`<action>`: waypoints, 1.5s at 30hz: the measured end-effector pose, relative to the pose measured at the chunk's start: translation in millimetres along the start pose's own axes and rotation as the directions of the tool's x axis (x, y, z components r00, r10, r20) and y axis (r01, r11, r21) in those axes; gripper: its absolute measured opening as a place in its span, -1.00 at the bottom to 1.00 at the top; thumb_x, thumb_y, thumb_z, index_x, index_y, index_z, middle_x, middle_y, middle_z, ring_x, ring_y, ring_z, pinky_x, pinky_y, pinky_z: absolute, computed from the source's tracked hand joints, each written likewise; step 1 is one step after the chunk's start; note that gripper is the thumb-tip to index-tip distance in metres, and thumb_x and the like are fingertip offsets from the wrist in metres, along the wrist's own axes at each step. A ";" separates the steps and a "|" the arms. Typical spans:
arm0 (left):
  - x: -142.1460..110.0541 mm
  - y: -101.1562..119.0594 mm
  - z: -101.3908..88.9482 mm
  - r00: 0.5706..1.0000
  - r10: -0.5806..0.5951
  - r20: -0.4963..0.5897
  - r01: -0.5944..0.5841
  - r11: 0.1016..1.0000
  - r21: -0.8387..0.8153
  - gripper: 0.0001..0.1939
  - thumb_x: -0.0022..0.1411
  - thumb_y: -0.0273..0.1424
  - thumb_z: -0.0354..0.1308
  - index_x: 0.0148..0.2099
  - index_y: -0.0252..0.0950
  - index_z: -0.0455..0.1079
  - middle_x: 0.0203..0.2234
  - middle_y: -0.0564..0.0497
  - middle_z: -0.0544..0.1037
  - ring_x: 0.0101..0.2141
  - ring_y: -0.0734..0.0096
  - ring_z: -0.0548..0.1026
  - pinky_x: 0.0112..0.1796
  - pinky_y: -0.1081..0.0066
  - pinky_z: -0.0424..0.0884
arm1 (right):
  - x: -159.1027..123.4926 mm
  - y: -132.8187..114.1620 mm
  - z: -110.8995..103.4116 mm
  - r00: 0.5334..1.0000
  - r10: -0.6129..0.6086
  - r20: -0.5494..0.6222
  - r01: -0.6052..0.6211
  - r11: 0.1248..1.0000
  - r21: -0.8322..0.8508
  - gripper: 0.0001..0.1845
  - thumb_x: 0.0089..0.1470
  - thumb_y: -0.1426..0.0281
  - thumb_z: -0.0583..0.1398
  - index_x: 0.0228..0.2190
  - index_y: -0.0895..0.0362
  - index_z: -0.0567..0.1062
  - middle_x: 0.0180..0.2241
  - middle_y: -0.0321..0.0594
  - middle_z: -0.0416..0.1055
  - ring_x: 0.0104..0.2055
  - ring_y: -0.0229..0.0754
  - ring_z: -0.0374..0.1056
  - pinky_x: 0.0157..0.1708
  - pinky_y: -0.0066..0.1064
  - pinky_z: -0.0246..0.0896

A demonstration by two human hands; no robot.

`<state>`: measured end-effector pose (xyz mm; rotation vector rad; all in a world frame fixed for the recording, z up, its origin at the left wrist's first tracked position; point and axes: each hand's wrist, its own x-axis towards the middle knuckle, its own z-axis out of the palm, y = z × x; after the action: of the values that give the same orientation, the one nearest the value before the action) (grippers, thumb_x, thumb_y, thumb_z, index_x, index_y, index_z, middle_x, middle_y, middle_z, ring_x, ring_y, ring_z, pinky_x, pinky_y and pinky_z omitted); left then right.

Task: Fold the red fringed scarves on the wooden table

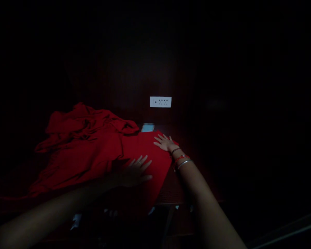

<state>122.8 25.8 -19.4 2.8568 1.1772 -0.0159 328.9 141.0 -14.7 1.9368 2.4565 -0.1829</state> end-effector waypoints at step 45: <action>66.0 -51.5 -5.9 0.906 -0.360 -0.222 0.203 0.830 -0.519 -0.66 0.04 -0.32 0.04 -0.12 -0.36 0.27 -0.47 0.03 0.46 -0.41 0.47 0.41 -0.40 0.57 0.26 | -13.4 15.0 -45.6 0.893 0.328 -0.309 -0.249 0.931 0.268 -0.73 -0.03 0.34 0.04 -0.27 0.18 0.38 -0.28 -0.18 0.39 -0.31 -0.29 0.29 -0.43 -0.59 0.11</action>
<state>133.3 109.1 -17.7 2.2697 1.4088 0.6492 349.6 135.8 30.4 2.6131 2.3765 -0.1212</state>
